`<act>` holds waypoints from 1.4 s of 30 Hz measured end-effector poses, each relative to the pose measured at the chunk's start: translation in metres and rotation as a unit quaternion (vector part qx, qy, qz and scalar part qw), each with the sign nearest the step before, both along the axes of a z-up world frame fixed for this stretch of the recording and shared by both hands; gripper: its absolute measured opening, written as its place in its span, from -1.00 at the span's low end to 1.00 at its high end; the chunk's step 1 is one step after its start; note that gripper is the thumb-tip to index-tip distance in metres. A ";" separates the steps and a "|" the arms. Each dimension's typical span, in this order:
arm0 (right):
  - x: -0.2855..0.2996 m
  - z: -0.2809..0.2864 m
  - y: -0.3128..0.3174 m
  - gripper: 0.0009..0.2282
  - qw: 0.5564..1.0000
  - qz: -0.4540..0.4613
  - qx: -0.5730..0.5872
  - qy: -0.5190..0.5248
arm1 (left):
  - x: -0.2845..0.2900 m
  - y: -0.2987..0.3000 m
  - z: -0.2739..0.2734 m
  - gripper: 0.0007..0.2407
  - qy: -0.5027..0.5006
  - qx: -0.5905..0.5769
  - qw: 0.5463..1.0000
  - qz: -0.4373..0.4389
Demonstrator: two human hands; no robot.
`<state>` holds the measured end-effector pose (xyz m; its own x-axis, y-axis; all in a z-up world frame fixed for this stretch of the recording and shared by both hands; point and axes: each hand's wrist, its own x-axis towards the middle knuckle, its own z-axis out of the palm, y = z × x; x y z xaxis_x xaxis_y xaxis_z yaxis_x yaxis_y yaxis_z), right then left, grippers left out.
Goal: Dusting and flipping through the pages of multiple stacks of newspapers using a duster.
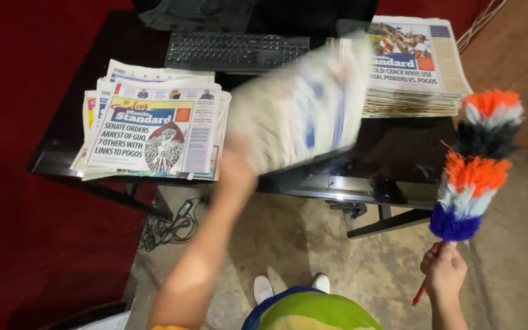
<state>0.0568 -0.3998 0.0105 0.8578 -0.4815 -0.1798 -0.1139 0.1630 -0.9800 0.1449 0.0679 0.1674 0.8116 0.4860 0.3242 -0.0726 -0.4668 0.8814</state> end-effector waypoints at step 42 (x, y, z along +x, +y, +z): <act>0.172 -0.019 0.066 -0.71 0.634 -0.166 -0.755 0.012 | 0.026 0.218 -0.148 -0.38 0.283 0.398 0.870 0.068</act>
<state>0.2286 -0.3343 -0.0083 0.6698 -0.2738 0.6902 -0.3365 -0.9405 -0.0465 0.1714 0.2863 0.0195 0.9029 0.3953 0.1689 0.3725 -0.9156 0.1512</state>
